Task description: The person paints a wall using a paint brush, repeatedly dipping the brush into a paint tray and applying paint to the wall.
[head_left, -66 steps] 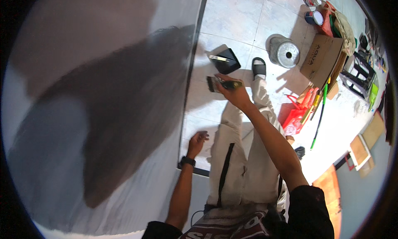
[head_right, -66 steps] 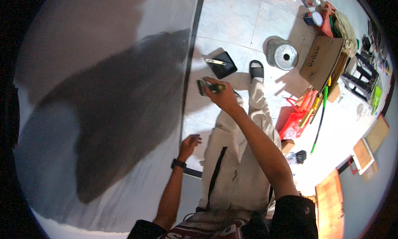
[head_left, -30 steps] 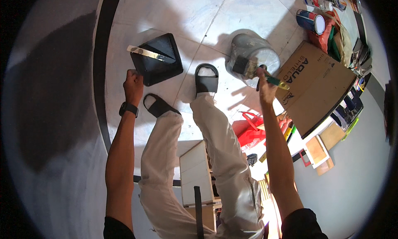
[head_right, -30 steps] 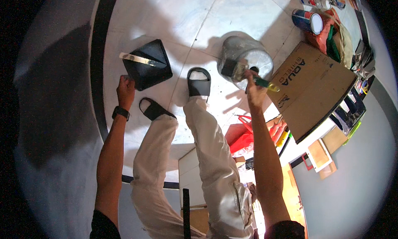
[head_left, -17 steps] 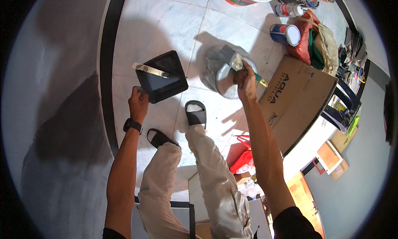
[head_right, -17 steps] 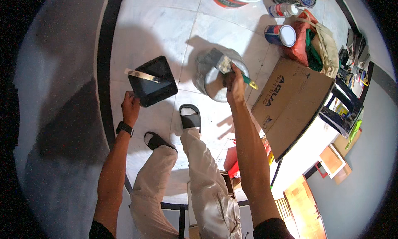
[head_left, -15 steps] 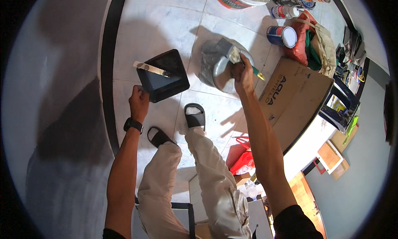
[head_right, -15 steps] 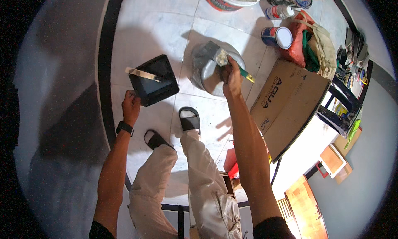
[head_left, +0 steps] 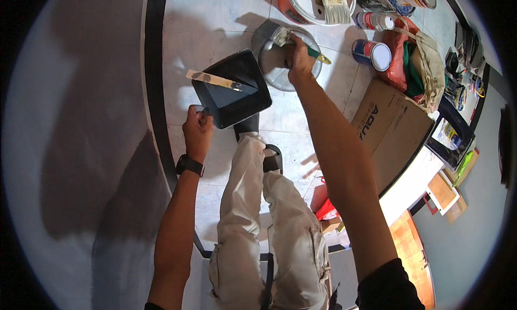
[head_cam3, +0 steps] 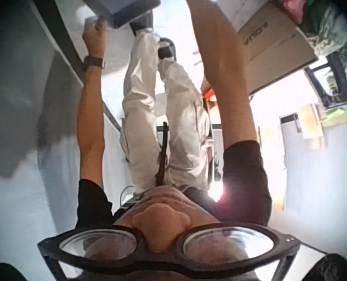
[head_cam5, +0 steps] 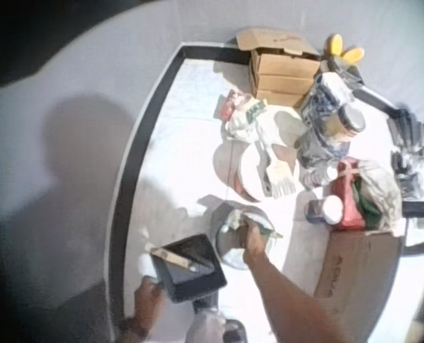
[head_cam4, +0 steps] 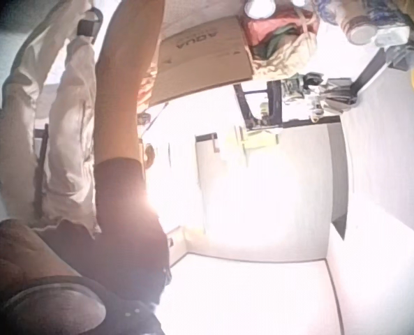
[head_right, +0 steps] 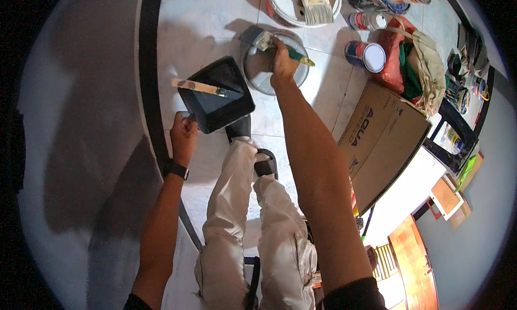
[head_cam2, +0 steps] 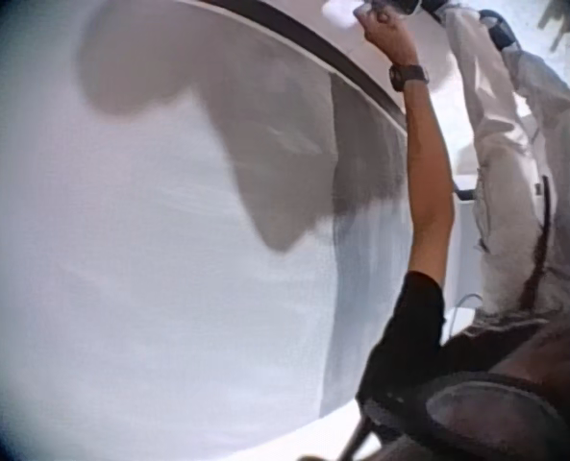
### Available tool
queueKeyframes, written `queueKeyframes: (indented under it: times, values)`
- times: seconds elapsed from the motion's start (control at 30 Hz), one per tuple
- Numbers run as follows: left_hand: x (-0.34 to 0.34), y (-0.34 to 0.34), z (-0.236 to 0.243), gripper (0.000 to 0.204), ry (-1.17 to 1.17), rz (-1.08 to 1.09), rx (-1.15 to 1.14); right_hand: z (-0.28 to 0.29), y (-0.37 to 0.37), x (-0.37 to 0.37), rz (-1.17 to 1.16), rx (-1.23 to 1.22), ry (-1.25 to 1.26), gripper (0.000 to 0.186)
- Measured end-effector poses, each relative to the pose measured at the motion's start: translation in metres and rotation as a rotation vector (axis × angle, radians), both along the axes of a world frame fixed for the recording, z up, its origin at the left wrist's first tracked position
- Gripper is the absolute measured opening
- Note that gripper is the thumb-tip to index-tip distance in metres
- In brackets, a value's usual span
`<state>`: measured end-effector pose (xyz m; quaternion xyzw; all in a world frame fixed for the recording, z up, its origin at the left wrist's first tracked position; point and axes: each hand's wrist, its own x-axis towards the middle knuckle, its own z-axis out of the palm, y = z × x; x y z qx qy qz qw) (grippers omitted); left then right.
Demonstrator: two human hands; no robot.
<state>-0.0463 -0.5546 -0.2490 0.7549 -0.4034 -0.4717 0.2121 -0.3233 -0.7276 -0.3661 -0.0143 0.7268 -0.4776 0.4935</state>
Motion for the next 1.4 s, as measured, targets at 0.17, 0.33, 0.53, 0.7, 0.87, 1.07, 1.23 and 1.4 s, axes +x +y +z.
queueKeyframes:
  times: [0.17,0.33,0.53,0.7,0.87,1.07,1.23,1.4]
  values:
    - [0.003,-0.014,0.006,0.020,0.084,-0.006,0.019,0.022,0.014,-0.015,0.016,0.050,-0.143,0.037]
    - [-0.011,-0.053,0.022,0.020,0.033,-0.129,0.098,0.110,0.046,-0.041,0.111,0.022,-0.181,0.042]
    - [-0.070,-0.100,0.033,0.018,0.046,-0.089,-0.030,0.196,0.075,-0.086,0.321,-0.045,0.089,0.041]
    - [-0.099,-0.118,0.016,0.024,0.109,-0.112,-0.096,0.228,0.071,-0.079,0.825,0.006,0.435,0.036]
    - [-0.110,-0.122,-0.001,0.023,0.039,-0.174,-0.073,0.203,0.054,-0.062,1.275,-0.192,0.601,0.036]
    - [-0.114,-0.117,0.004,0.023,0.005,-0.164,-0.057,0.174,0.038,-0.036,1.592,-0.342,0.840,0.048]
    - [-0.119,-0.102,0.010,0.025,-0.051,-0.154,-0.069,0.181,0.043,-0.027,1.641,-0.294,0.883,0.046]
    - [-0.119,-0.090,0.021,0.027,-0.068,-0.120,-0.069,0.195,0.052,-0.040,1.452,-0.306,0.818,0.033]
